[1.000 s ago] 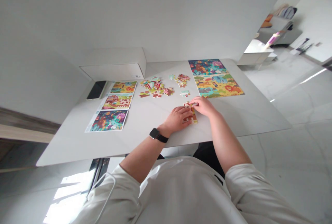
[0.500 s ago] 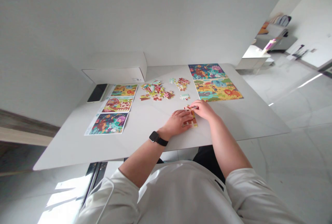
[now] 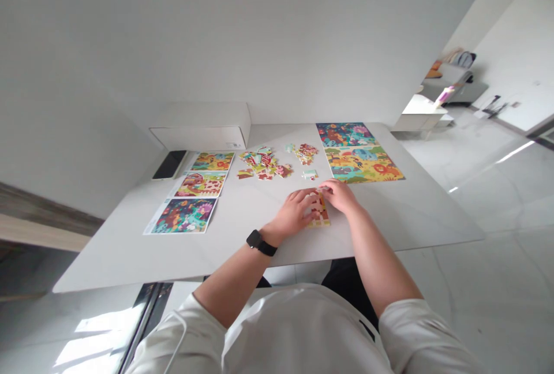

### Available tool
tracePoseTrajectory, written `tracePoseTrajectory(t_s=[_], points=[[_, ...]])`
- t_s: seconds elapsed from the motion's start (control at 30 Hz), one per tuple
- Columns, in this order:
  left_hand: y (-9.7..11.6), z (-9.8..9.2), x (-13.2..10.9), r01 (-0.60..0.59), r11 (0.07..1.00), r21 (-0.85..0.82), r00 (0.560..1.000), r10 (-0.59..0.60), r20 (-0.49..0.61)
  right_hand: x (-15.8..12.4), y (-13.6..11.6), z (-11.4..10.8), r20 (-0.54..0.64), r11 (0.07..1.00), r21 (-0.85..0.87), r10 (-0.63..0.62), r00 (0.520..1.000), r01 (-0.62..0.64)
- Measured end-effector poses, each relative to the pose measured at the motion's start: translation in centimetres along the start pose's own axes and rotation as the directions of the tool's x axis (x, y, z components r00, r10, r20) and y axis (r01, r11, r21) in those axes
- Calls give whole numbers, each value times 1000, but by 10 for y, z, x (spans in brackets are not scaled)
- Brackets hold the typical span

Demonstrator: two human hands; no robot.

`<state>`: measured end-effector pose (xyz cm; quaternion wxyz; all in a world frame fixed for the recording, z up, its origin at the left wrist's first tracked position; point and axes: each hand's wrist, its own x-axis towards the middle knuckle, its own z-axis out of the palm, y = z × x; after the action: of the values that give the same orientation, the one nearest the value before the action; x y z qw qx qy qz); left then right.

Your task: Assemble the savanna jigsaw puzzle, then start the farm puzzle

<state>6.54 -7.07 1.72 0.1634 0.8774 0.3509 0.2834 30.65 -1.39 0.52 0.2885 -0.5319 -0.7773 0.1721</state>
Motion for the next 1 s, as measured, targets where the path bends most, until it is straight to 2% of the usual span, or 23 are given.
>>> tracePoseTrajectory(t_s=[0.13,0.23,0.3,0.43,0.57,0.73,1.0], points=[[-14,-31,9,39,999,-5,998,-39,-55,1,5,3,-76,1000,5,-4,997,5],[-38,-51,12,68,997,44,996,-65,-57,3,7,10,-95,999,-14,-47,994,46],[-57,-57,12,103,992,74,992,-97,-78,4,8,16,-105,997,-52,-66,992,61],[-88,-48,7,223,968,116,958,-196,-208,8,8,32,-122,981,-180,-101,987,78],[-100,-30,7,295,945,142,935,-254,-248,13,9,46,-92,948,-311,-98,991,65],[-102,-25,9,270,948,169,958,-247,-143,16,11,55,-86,925,-379,-43,995,7],[-105,-28,8,348,909,228,937,-341,-70,16,18,51,-115,953,-300,-83,990,45]])
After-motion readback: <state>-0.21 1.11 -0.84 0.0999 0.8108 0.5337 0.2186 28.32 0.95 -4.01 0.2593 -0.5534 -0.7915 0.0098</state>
